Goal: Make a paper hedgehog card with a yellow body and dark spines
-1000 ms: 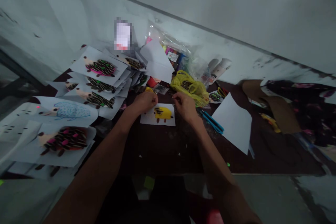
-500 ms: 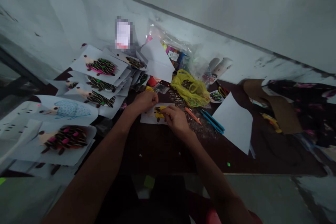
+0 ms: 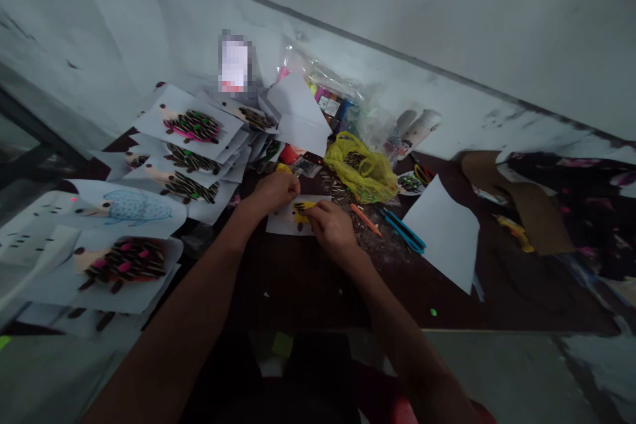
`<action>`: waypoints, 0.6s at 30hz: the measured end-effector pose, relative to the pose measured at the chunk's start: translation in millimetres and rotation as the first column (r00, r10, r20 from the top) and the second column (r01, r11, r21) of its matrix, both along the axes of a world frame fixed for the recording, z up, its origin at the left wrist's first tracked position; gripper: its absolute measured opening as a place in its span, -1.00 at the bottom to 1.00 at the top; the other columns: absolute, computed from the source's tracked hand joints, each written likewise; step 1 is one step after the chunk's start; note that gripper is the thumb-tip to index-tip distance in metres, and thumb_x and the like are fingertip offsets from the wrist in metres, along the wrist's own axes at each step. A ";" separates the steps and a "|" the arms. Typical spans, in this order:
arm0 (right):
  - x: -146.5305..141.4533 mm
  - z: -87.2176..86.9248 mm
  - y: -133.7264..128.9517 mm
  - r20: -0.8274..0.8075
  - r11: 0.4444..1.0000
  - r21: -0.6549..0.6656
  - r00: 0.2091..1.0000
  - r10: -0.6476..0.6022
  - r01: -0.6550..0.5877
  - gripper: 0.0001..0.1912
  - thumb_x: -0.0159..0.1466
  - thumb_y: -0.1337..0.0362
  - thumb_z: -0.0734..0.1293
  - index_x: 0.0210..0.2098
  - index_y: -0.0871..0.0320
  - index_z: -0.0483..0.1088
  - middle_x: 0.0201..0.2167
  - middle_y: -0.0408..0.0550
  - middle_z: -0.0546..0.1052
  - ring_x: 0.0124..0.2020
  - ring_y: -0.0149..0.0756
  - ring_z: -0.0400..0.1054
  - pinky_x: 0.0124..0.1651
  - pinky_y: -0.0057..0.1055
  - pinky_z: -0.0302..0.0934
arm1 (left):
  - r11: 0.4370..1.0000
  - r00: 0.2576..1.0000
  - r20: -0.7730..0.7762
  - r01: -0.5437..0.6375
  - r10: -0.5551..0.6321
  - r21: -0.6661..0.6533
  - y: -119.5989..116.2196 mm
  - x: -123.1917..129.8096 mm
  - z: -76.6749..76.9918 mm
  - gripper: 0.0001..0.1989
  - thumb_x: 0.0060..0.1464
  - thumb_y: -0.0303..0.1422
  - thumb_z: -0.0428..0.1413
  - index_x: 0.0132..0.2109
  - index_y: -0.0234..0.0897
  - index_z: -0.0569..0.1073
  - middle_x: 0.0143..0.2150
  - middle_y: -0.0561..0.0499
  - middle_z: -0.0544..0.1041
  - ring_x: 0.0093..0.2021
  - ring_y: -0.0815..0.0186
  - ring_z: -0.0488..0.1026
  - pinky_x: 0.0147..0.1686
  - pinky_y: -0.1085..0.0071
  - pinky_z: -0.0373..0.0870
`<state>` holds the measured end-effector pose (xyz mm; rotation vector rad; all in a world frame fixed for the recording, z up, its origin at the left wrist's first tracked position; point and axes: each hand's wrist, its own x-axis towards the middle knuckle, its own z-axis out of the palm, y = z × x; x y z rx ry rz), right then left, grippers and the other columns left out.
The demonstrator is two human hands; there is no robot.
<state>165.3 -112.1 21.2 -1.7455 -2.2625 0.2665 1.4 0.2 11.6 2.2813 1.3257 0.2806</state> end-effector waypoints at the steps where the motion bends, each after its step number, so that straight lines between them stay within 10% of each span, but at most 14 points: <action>1: 2.5 0.3 1.2 -0.022 1.000 0.029 1.000 -0.010 0.011 -0.69 0.44 0.36 0.21 -0.05 0.06 0.58 -0.15 0.00 0.56 -0.10 -0.23 0.42 -0.07 -0.40 0.24 | 1.000 1.000 0.007 0.002 -0.002 -0.001 0.2 0.0 -0.3 -0.78 0.09 -0.46 0.08 -0.23 -0.20 0.63 -0.19 -0.03 0.67 -0.19 0.25 0.53 -0.22 0.43 0.38; 8: 31.9 -0.7 25.4 0.039 0.952 0.112 0.956 -0.292 0.286 -0.72 0.39 0.39 0.22 -0.10 0.15 0.57 -0.15 0.07 0.57 -0.09 -0.17 0.41 -0.04 -0.37 0.24 | 1.000 1.000 -0.013 0.020 -0.020 -0.008 -1.1 -0.4 3.0 -0.77 0.09 -0.45 0.07 -0.21 -0.24 0.62 -0.17 -0.06 0.65 -0.20 0.23 0.53 -0.23 0.43 0.39; 18: 37.6 1.9 68.2 0.171 0.926 0.088 0.910 -0.378 0.367 -0.70 0.42 0.25 0.23 -0.05 0.12 0.60 -0.05 0.11 0.57 -0.03 -0.11 0.43 0.00 -0.30 0.28 | 1.000 0.996 -0.091 -0.011 0.010 -0.012 -6.3 4.4 10.9 -0.75 0.13 -0.47 0.03 -0.19 -0.26 0.61 -0.12 -0.11 0.64 -0.12 0.14 0.56 -0.15 0.35 0.43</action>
